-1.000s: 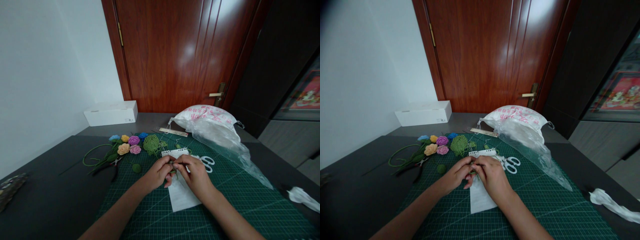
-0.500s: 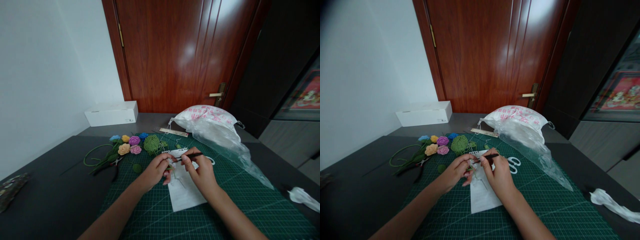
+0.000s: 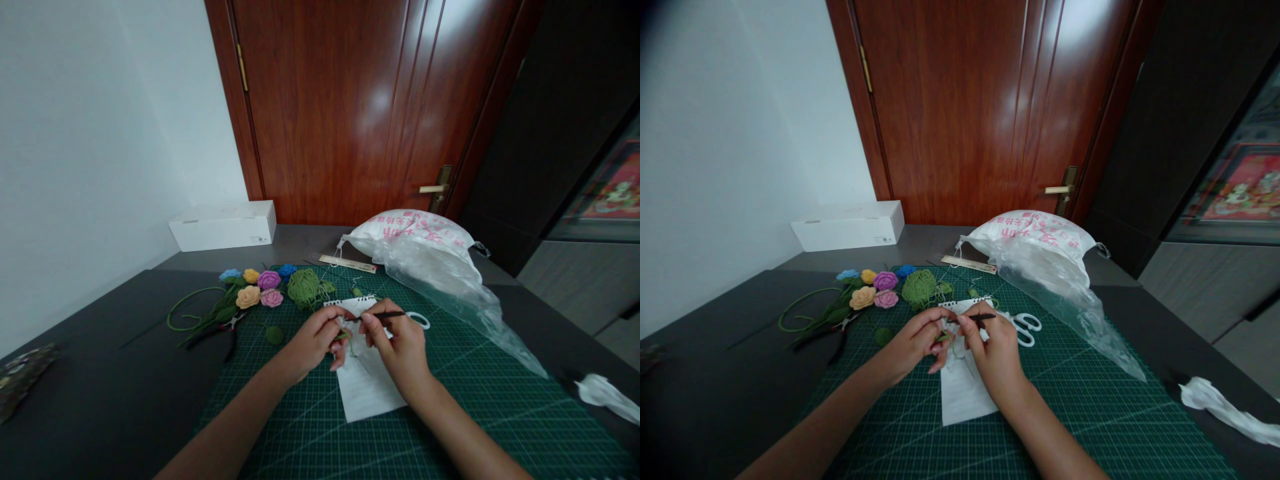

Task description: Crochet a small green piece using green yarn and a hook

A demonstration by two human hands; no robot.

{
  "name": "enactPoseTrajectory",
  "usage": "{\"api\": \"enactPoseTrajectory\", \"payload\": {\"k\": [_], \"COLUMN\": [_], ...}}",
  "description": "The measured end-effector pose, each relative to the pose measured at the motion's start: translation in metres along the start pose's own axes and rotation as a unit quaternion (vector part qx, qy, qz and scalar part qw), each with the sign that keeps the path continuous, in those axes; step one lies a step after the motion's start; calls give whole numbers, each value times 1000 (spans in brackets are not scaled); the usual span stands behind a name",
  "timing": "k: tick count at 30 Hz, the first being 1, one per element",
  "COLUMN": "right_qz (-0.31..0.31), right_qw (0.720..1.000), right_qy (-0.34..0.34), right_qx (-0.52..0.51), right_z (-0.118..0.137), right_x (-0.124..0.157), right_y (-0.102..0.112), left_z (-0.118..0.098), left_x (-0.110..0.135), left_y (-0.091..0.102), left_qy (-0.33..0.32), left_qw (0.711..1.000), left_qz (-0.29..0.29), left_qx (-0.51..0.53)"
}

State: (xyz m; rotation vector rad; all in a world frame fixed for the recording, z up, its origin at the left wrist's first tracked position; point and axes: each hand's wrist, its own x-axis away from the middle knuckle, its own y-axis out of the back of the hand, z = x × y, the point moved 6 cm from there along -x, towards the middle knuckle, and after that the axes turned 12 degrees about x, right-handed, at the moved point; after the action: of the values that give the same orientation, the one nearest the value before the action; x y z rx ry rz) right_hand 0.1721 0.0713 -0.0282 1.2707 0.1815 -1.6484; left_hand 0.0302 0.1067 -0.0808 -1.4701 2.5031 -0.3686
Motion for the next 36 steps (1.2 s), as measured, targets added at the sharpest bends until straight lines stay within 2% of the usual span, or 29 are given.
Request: {"api": "enactPoseTrajectory", "payload": {"k": [8,18,29,36], "right_qz": [4,26,12,18], "right_qw": [1000,999,1000,1000], "right_qy": [0,40,-10,-16], "right_qx": [-1,-5,6,-10], "right_z": [0,6,2,2], "right_x": [0,4,-1,-2], "right_y": [-4,-13,1,-5], "left_z": [-1,-1,-4,-4], "left_x": [3,5,4,3], "left_y": [-3,-3,3,-1], "left_qy": [11,22,13,12], "left_qw": [1000,1000,1000,1000], "left_qz": [8,6,-19,-5], "left_qx": [5,-11,-16,10]}}
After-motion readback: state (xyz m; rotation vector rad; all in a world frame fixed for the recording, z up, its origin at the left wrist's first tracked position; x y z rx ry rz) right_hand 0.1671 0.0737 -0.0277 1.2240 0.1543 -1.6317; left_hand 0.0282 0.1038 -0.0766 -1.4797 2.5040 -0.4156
